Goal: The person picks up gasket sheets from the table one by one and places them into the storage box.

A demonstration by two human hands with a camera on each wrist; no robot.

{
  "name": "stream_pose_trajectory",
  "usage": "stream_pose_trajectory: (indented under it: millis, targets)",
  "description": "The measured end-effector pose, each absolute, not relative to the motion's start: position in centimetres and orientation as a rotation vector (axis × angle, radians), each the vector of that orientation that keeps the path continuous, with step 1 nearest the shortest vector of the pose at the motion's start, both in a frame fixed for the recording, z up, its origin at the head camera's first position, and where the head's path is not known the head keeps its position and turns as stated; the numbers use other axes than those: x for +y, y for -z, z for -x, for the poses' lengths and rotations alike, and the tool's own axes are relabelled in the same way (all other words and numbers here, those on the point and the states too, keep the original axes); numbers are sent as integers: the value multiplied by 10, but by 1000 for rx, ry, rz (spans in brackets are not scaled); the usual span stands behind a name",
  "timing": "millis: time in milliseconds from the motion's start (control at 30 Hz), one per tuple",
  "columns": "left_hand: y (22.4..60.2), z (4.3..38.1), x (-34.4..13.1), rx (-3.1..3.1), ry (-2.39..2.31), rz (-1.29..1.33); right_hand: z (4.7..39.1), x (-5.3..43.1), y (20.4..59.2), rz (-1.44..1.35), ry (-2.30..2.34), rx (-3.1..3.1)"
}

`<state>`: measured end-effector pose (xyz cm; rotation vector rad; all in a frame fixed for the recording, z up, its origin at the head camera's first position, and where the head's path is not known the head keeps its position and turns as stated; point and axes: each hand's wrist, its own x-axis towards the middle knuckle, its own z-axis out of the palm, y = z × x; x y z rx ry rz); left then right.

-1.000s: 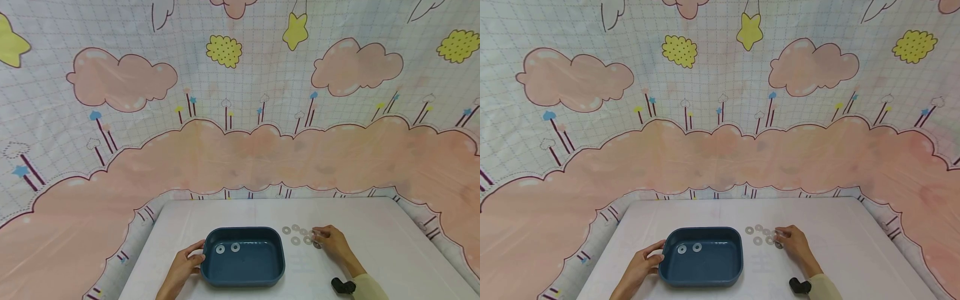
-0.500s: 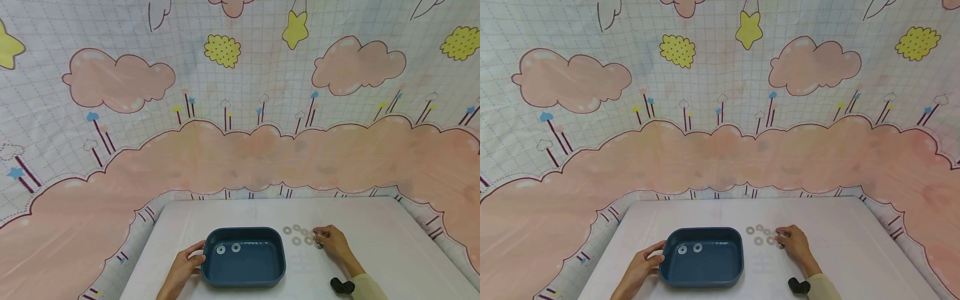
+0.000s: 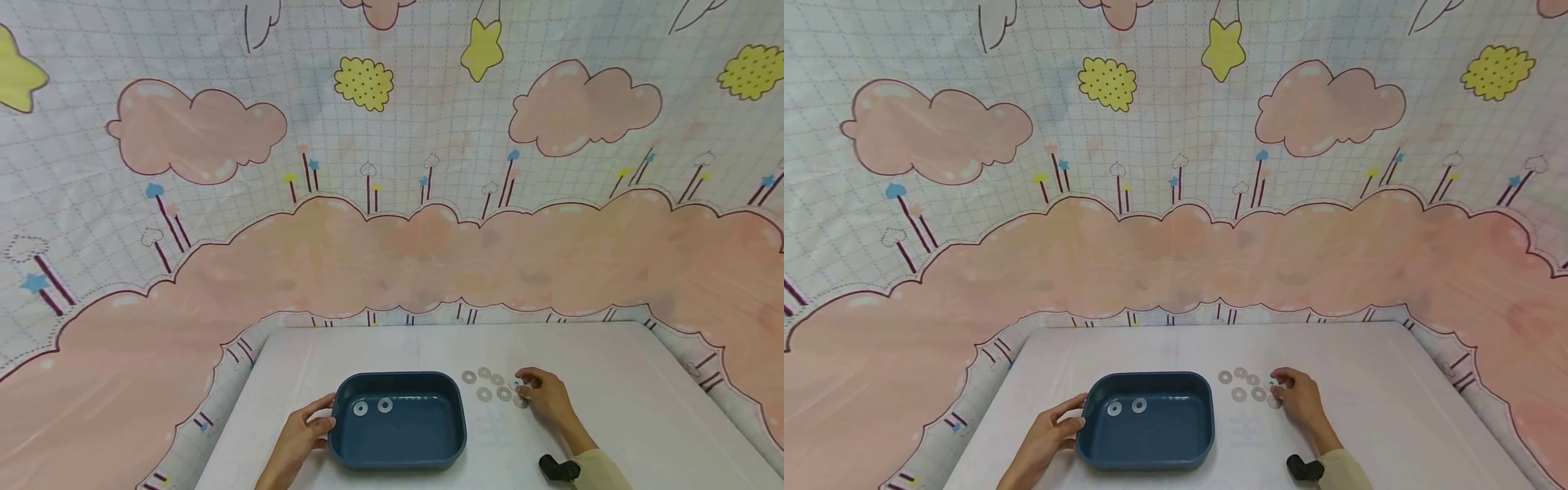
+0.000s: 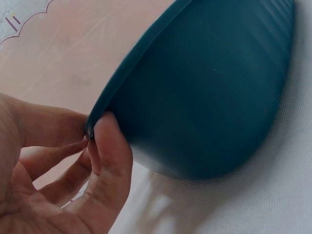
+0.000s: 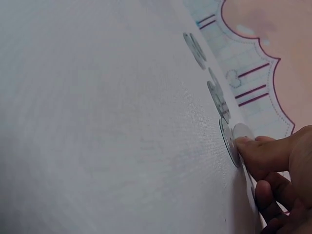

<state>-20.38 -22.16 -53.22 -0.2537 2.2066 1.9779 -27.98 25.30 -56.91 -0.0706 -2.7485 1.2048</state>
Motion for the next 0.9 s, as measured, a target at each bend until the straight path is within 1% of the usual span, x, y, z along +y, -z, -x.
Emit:
stream_pose_trajectory:
  millis: [667,900]
  targets:
    - [527,197,-219,2215,-1998,214,271,253,557,159,-1275,-2676]
    - [529,193,-220,2202,-1997,205,264,251,552,191,-1378,-2664]
